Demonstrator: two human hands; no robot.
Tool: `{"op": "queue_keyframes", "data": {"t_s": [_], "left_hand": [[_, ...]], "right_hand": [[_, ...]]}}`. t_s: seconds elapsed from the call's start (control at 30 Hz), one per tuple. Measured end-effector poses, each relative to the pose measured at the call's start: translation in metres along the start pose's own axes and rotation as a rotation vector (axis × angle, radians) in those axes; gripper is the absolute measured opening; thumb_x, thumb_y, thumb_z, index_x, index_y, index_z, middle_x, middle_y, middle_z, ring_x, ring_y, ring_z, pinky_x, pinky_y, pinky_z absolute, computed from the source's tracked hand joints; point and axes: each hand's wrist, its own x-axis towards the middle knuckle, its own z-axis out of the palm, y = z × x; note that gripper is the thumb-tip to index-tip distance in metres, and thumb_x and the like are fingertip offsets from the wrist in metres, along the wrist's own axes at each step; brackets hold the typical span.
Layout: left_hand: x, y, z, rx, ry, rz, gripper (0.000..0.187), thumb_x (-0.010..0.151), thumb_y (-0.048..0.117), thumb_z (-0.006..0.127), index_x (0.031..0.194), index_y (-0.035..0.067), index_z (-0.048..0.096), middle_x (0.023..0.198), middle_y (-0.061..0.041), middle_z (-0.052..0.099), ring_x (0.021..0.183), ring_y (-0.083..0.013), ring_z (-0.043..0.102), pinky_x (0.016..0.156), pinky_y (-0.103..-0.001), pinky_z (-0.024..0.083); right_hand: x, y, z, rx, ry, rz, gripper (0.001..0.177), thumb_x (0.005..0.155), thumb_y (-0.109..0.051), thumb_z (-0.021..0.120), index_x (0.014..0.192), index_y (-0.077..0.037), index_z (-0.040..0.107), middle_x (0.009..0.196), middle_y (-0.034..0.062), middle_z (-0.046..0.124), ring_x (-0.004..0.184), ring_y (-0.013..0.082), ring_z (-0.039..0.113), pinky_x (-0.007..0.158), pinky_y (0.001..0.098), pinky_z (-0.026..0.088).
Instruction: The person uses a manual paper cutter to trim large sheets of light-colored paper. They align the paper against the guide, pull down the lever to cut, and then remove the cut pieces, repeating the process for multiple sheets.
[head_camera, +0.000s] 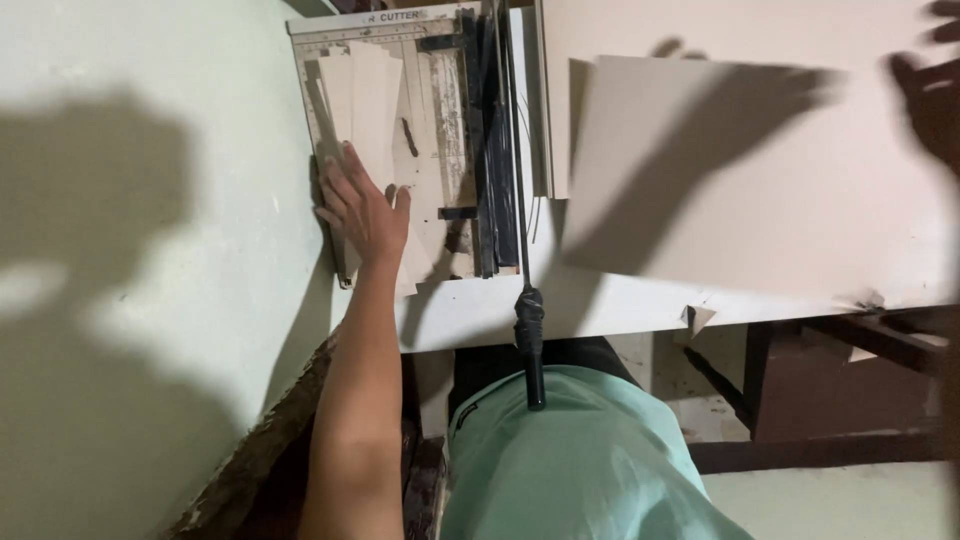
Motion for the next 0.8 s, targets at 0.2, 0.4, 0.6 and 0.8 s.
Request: {"op": "queue_keyframes", "data": {"t_s": [0.2,0.4,0.6,0.8], "left_hand": [[-0.051,0.014,-0.001,0.065,0.139,0.276,0.084,0.096,0.027,0.073,0.162,0.014,0.023,0.158,-0.026,0.026,0.148,-0.0509,0.021,0.118,-0.067,0.018],[-0.086,0.011,0.01,-0.072,-0.095,0.412,0.064,0.098,0.026,0.064,0.157,0.017,0.038,0.154,-0.017,0.032,0.14,-0.0413,0.039,0.107,-0.056,0.044],[-0.079,0.037,-0.012,-0.084,-0.228,0.463,0.052,0.103,0.029,0.054,0.153,0.024,0.042,0.154,-0.009,0.035,0.128,-0.0294,0.053,0.1,-0.049,0.049],[-0.05,0.044,0.032,-0.089,-0.256,0.515,0.066,0.101,0.026,0.063,0.159,0.019,0.032,0.15,-0.019,0.037,0.141,-0.0432,0.039,0.108,-0.056,0.045]], "right_hand": [[-0.22,-0.089,0.2,0.811,-0.605,0.727,0.054,0.096,-0.013,0.058,0.145,0.01,0.052,0.113,0.033,0.069,0.091,0.0468,0.07,0.068,0.0514,0.057],[-0.221,-0.161,0.302,1.7,0.297,1.394,0.084,0.103,-0.03,0.077,0.155,-0.01,0.014,0.12,-0.0033,0.064,0.129,0.032,0.06,0.109,0.0522,0.051],[-0.211,-0.274,0.266,1.496,0.187,1.258,0.025,0.097,-0.021,0.079,0.103,-0.007,0.059,0.066,0.0028,0.059,0.056,0.0199,0.07,0.062,0.039,0.07],[-0.206,-0.279,0.332,1.387,0.153,1.122,0.031,0.099,-0.024,0.075,0.11,0.001,0.06,0.078,0.0069,0.064,0.071,0.0198,0.074,0.078,0.0392,0.072]]}}
